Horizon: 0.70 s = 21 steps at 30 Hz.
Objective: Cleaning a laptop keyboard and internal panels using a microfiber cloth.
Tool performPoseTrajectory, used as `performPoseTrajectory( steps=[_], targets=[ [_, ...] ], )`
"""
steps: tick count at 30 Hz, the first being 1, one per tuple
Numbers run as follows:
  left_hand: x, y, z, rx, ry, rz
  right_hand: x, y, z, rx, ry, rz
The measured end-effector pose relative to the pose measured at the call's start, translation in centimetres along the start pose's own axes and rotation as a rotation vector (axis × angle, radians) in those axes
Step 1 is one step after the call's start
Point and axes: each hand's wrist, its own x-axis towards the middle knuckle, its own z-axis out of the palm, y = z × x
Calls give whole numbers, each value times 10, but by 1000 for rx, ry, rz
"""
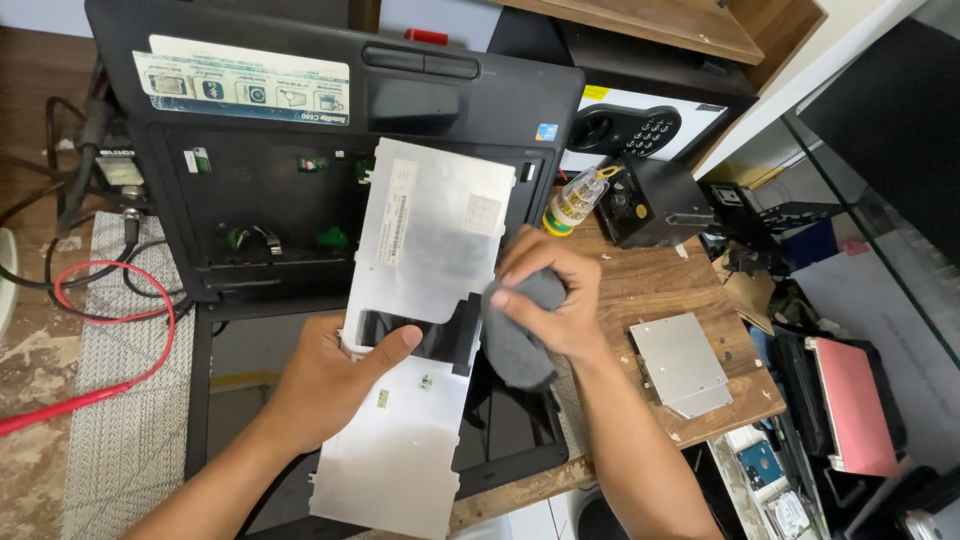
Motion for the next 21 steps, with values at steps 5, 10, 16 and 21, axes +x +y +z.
performPoseTrajectory(
  steps=[5,10,16,21],
  targets=[
    [-1,6,-4,-36,-33,1,0,-1,3,66,-166,43],
    [-2,10,-2,-14,-59,-45,5,-10,4,-77,81,66],
    [-1,5,-7,-26,-131,9,-3,-3,-6,55,-161,84],
    [0,4,-6,-34,-146,33,9,-17,-2,-114,54,-38]
  ],
)
